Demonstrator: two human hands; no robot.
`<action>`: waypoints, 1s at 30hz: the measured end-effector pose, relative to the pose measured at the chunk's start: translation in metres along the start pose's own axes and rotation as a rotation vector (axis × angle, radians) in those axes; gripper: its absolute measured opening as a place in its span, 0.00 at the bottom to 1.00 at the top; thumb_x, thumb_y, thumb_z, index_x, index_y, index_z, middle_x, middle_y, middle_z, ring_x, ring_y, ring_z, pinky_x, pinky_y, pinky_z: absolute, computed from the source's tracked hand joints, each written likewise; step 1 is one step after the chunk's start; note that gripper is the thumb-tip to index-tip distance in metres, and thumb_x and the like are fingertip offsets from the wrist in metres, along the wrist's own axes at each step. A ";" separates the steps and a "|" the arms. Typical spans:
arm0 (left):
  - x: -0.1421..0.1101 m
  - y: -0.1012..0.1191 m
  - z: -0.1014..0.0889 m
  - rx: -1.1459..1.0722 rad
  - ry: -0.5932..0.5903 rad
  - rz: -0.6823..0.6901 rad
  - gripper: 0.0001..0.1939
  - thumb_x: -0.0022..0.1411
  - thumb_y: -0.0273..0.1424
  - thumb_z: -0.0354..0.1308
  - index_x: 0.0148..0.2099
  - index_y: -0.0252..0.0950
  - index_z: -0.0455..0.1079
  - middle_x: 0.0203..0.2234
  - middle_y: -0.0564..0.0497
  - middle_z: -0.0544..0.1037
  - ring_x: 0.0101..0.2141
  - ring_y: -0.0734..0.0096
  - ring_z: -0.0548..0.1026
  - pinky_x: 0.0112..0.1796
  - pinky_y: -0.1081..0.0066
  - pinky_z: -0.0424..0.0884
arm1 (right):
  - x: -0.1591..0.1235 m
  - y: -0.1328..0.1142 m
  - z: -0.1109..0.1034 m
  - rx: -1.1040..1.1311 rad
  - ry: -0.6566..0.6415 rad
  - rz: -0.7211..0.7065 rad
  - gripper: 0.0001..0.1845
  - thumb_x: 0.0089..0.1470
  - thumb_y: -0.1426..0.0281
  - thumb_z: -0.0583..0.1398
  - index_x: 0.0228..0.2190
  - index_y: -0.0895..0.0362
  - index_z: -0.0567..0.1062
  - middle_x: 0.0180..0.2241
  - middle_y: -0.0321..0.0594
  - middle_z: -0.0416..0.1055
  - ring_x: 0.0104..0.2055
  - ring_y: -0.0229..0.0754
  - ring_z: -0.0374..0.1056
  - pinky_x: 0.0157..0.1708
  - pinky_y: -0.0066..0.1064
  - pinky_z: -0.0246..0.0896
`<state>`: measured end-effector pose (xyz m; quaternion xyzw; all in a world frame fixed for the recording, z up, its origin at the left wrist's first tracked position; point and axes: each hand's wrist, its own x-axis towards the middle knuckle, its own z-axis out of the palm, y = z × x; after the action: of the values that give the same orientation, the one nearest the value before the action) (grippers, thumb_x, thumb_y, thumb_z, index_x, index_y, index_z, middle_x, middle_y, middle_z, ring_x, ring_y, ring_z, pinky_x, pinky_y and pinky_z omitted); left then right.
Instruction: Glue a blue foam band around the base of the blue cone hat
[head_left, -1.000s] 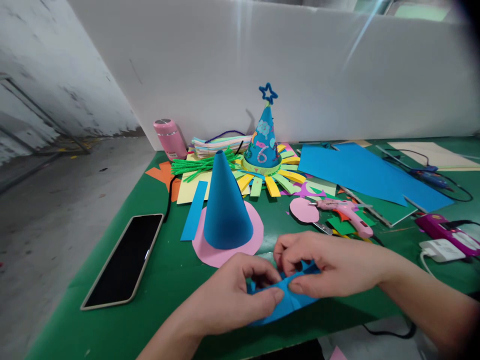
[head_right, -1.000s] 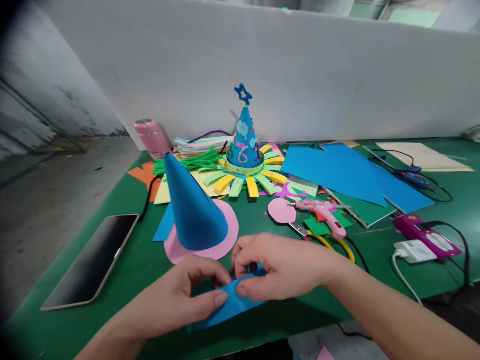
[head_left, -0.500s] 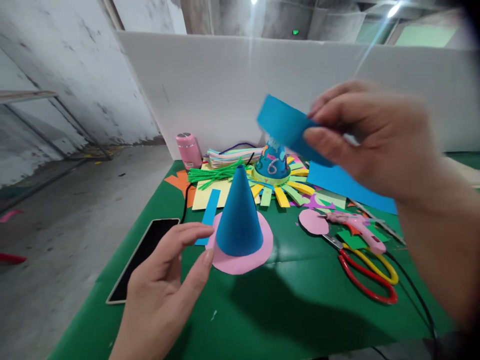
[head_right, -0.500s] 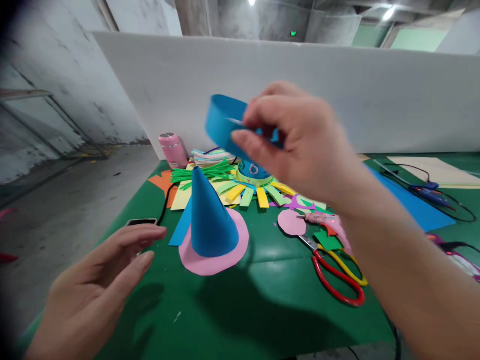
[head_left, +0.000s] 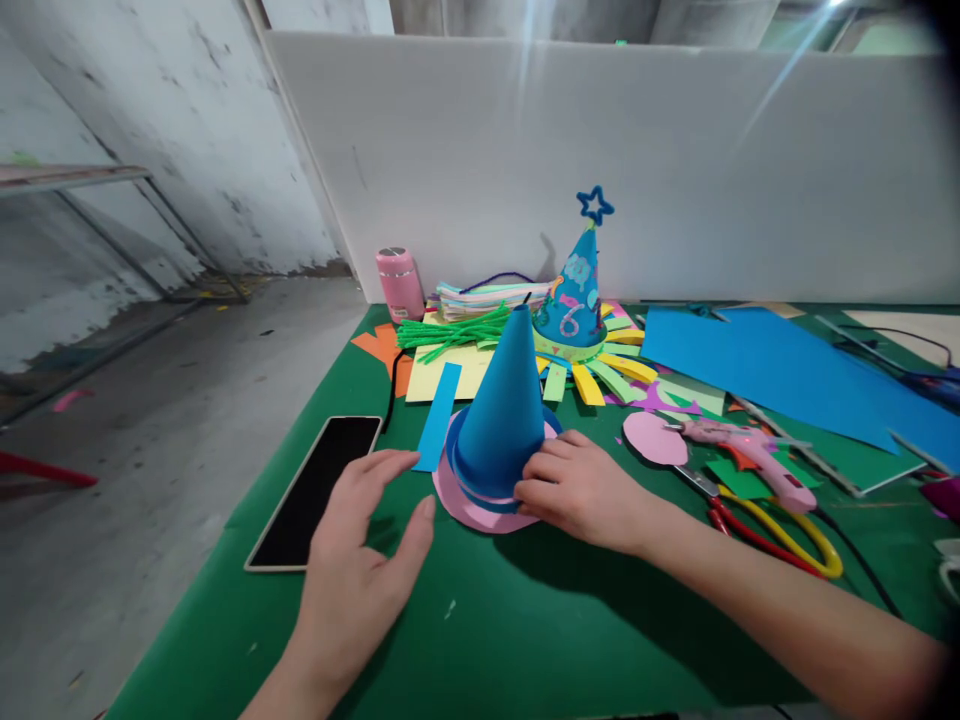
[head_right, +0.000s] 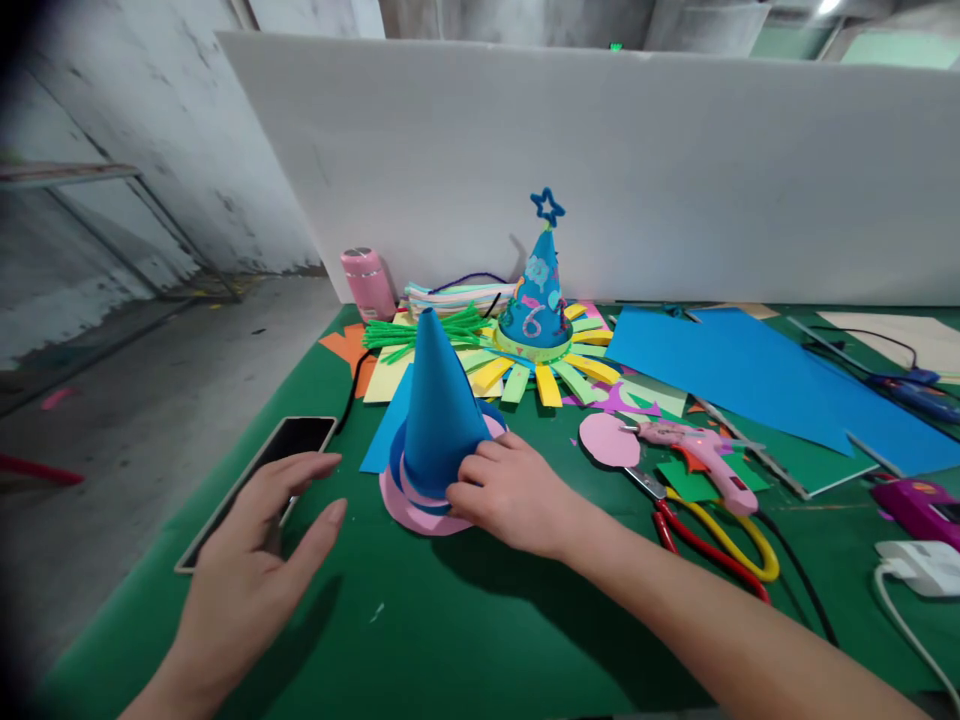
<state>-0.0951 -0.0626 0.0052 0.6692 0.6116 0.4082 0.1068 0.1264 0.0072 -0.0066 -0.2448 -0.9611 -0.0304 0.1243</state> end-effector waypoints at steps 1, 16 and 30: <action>0.003 -0.004 0.004 0.005 -0.033 0.020 0.15 0.56 0.33 0.52 0.47 0.40 0.62 0.44 0.49 0.66 0.45 0.63 0.66 0.43 0.64 0.66 | 0.000 -0.001 0.006 0.009 0.003 0.000 0.11 0.58 0.67 0.50 0.33 0.54 0.71 0.30 0.37 0.69 0.33 0.38 0.59 0.31 0.33 0.44; 0.049 -0.077 0.042 0.697 -0.358 0.286 0.16 0.58 0.32 0.44 0.44 0.36 0.69 0.46 0.38 0.68 0.45 0.52 0.67 0.41 0.55 0.64 | -0.046 0.021 0.035 0.340 0.196 0.478 0.27 0.51 0.64 0.56 0.52 0.59 0.59 0.49 0.49 0.60 0.51 0.46 0.56 0.48 0.38 0.55; 0.013 -0.047 0.050 0.689 -0.328 0.335 0.18 0.58 0.30 0.46 0.47 0.29 0.68 0.46 0.41 0.72 0.52 0.48 0.61 0.48 0.46 0.50 | -0.054 0.022 0.044 0.145 -0.049 0.511 0.43 0.50 0.56 0.54 0.59 0.63 0.44 0.53 0.54 0.59 0.56 0.54 0.51 0.49 0.49 0.50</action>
<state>-0.0965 -0.0227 -0.0516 0.8123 0.5699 0.0794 -0.0953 0.1731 0.0066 -0.0631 -0.4704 -0.8707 0.0768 0.1216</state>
